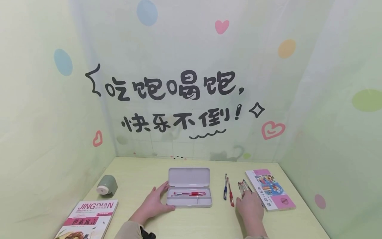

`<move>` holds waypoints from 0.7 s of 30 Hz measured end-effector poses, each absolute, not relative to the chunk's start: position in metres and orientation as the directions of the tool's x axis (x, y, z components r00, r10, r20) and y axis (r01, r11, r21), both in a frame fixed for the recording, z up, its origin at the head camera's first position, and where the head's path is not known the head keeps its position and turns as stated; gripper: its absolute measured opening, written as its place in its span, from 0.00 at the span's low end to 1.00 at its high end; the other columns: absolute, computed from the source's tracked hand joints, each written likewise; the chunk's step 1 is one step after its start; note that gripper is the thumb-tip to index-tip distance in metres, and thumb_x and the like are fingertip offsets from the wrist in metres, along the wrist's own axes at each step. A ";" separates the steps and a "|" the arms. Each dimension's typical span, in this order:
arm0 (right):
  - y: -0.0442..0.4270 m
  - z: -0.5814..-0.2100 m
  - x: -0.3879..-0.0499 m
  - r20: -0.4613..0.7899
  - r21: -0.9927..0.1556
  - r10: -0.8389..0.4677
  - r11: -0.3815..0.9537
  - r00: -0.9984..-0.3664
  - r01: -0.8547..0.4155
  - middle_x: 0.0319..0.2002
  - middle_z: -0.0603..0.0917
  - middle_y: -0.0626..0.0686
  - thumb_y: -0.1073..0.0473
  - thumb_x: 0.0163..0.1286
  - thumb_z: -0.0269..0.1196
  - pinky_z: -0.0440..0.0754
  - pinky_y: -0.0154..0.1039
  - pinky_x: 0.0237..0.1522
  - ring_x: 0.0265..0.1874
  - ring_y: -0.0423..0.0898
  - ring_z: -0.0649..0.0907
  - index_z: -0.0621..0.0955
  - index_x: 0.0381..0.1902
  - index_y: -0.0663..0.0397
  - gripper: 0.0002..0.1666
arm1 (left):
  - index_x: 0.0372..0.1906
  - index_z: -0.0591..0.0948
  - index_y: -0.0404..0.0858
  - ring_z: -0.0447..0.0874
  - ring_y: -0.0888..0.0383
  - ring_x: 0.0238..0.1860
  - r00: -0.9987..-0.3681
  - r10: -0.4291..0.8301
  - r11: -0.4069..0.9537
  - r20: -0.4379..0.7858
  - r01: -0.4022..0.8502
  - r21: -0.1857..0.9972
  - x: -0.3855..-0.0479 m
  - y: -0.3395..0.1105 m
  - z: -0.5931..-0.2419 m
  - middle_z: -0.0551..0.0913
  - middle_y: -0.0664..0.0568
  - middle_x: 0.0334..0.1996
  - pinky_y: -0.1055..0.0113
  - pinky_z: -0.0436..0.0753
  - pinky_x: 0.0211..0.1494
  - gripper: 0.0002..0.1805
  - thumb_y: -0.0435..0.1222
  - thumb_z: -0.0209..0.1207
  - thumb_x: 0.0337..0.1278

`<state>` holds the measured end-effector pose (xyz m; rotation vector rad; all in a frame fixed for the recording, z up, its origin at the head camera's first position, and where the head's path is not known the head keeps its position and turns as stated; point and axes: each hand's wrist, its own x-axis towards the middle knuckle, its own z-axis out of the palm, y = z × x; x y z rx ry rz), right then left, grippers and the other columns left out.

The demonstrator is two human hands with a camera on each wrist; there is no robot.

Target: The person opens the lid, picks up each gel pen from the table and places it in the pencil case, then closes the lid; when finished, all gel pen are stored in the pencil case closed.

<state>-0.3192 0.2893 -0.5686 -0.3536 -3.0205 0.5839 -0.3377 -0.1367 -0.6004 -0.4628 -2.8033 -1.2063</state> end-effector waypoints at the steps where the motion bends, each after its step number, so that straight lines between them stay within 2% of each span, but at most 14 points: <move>1: 0.289 -0.569 -0.319 0.000 -0.373 0.228 0.903 -0.974 0.211 0.40 0.85 0.64 0.48 0.72 0.69 0.88 0.57 0.37 0.38 0.57 0.84 0.84 0.45 0.62 0.20 | 0.88 0.62 0.41 0.68 0.35 0.85 -0.954 0.251 0.651 0.166 0.293 0.700 -0.337 -0.137 -0.600 0.78 0.48 0.79 0.30 0.44 0.93 0.70 0.57 0.86 0.38; 6: 0.288 -0.567 -0.319 0.006 -0.355 0.200 0.916 -0.980 0.185 0.40 0.85 0.63 0.51 0.73 0.68 0.89 0.57 0.40 0.39 0.56 0.84 0.88 0.42 0.61 0.16 | 0.88 0.62 0.40 0.68 0.35 0.84 -0.951 0.257 0.651 0.171 0.301 0.697 -0.336 -0.136 -0.599 0.79 0.47 0.79 0.29 0.44 0.93 0.70 0.57 0.86 0.38; 8: 0.287 -0.567 -0.319 0.007 -0.354 0.202 0.917 -0.979 0.187 0.41 0.86 0.65 0.51 0.73 0.69 0.90 0.60 0.42 0.41 0.58 0.85 0.87 0.45 0.63 0.18 | 0.87 0.63 0.40 0.69 0.34 0.84 -0.949 0.261 0.647 0.178 0.309 0.697 -0.337 -0.136 -0.599 0.79 0.47 0.78 0.29 0.44 0.92 0.70 0.57 0.86 0.38; 13: 0.286 -0.568 -0.318 -0.020 -0.383 0.266 0.888 -0.964 0.253 0.50 0.84 0.74 0.48 0.73 0.68 0.91 0.67 0.48 0.47 0.67 0.87 0.79 0.58 0.75 0.33 | 0.87 0.63 0.38 0.71 0.35 0.83 -0.943 0.272 0.652 0.192 0.327 0.684 -0.339 -0.137 -0.604 0.80 0.47 0.78 0.29 0.45 0.93 0.70 0.57 0.86 0.38; 15: 0.286 -0.568 -0.317 -0.032 -0.383 0.283 0.882 -0.958 0.274 0.52 0.83 0.77 0.48 0.74 0.68 0.91 0.68 0.48 0.48 0.69 0.86 0.77 0.61 0.78 0.36 | 0.87 0.63 0.38 0.71 0.36 0.83 -0.942 0.273 0.657 0.193 0.330 0.678 -0.340 -0.138 -0.606 0.81 0.48 0.77 0.30 0.46 0.93 0.70 0.58 0.86 0.38; 17: 0.286 -0.568 -0.317 -0.038 -0.374 0.283 0.885 -0.958 0.277 0.51 0.84 0.77 0.48 0.74 0.67 0.91 0.67 0.45 0.45 0.67 0.87 0.78 0.60 0.79 0.36 | 0.87 0.63 0.38 0.71 0.36 0.83 -0.942 0.273 0.654 0.196 0.331 0.680 -0.341 -0.138 -0.608 0.81 0.48 0.77 0.30 0.46 0.93 0.70 0.58 0.86 0.38; 21: 0.287 -0.567 -0.317 -0.047 -0.370 0.256 0.893 -0.966 0.255 0.39 0.87 0.68 0.49 0.76 0.65 0.91 0.59 0.35 0.35 0.59 0.86 0.84 0.45 0.71 0.24 | 0.87 0.63 0.39 0.71 0.37 0.83 -0.941 0.272 0.650 0.199 0.332 0.683 -0.342 -0.138 -0.606 0.81 0.48 0.77 0.30 0.45 0.93 0.70 0.58 0.86 0.38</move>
